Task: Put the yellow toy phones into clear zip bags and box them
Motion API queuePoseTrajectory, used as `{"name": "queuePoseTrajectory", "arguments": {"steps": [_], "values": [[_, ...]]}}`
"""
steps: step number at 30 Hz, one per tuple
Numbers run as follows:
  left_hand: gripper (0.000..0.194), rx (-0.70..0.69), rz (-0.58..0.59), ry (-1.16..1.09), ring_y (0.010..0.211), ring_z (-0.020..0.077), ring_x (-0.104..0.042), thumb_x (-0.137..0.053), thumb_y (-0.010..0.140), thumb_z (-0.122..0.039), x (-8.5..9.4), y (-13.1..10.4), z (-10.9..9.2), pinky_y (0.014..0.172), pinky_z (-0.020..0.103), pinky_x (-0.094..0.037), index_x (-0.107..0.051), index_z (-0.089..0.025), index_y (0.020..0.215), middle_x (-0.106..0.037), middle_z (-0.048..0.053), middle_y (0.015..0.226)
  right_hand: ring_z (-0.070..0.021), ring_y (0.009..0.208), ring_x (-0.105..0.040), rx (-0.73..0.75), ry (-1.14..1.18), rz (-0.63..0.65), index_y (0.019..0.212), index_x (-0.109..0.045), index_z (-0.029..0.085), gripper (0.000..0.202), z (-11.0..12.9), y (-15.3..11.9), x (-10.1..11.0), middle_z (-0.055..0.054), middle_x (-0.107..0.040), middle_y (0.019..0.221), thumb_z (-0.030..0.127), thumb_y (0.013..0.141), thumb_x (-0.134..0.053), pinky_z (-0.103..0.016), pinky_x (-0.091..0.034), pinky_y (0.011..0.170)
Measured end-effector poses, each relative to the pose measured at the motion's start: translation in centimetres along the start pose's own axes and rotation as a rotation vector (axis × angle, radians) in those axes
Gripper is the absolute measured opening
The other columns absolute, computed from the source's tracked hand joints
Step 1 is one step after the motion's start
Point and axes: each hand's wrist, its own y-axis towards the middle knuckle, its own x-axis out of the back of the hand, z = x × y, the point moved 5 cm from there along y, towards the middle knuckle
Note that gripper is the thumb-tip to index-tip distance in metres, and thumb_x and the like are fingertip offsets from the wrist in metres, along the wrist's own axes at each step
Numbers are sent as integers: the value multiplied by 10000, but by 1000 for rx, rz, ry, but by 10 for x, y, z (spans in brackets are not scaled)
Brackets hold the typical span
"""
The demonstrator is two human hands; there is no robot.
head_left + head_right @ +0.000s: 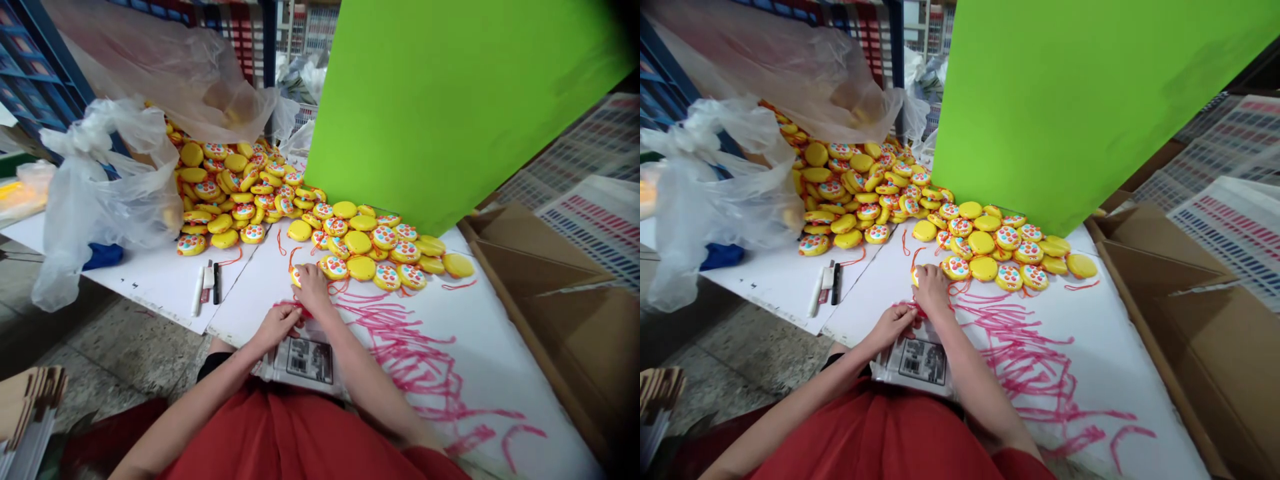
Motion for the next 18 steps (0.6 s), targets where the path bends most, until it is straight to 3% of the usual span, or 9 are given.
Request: {"name": "queuePoseTrajectory", "arguments": {"steps": [3, 6, 8, 11, 15, 18], "values": [[380, -37, -29, 108, 549, 125, -575, -407, 860, -482, -2, -2, -3, 504, 245, -469, -548, -148, 749, -605, 25, 726, -262, 1093, -465, 30, 62, -5, 1234, -498, 157, 581, -7, -4, 8, -129, -525, 1154, 78, 660, -533, -404, -346, 984], [286, -191, -104, 433, 614, 136, -563, -393, 891, -357, -6, -6, -14, 574, 253, -458, -530, -159, 737, -586, 25, 720, -222, 1102, -487, -15, 151, -65, 1244, -462, 134, 591, -27, -13, 26, -122, -528, 1187, 73, 657, -467, -353, -385, 964], [204, -309, -151, 678, 706, 148, -564, -405, 893, -272, -12, -9, -21, 651, 266, -453, -540, -162, 787, -588, 40, 793, -225, 1066, -517, -107, 308, -161, 1214, -479, 140, 543, -44, -24, 43, -110, -549, 1174, 133, 672, -503, -361, -419, 928], [145, -363, -144, 977, 801, 168, -569, -423, 901, -247, -26, -9, -24, 666, 273, -446, -538, -162, 921, -571, 72, 962, -229, 981, -560, -284, 633, -291, 1132, -531, 174, 474, -64, -46, 66, -77, -591, 1105, 301, 685, -626, -371, -463, 856], [176, -344, -82, 1253, 834, 203, -571, -447, 905, -276, -41, -4, -22, 623, 290, -438, -519, -164, 1020, -539, 94, 1031, -197, 804, -609, -474, 955, -260, 1035, -572, 201, 434, -72, -75, 82, -30, -643, 917, 479, 711, -648, -320, -498, 697], [184, -371, -103, 1330, 862, 221, -555, -453, 905, -294, -45, -2, -20, 657, 319, -437, -519, -181, 1035, -531, 95, 1042, -170, 681, -594, -525, 969, -234, 946, -613, 196, 420, -74, -91, 91, -7, -643, 783, 528, 693, -663, -271, -469, 592]]}}
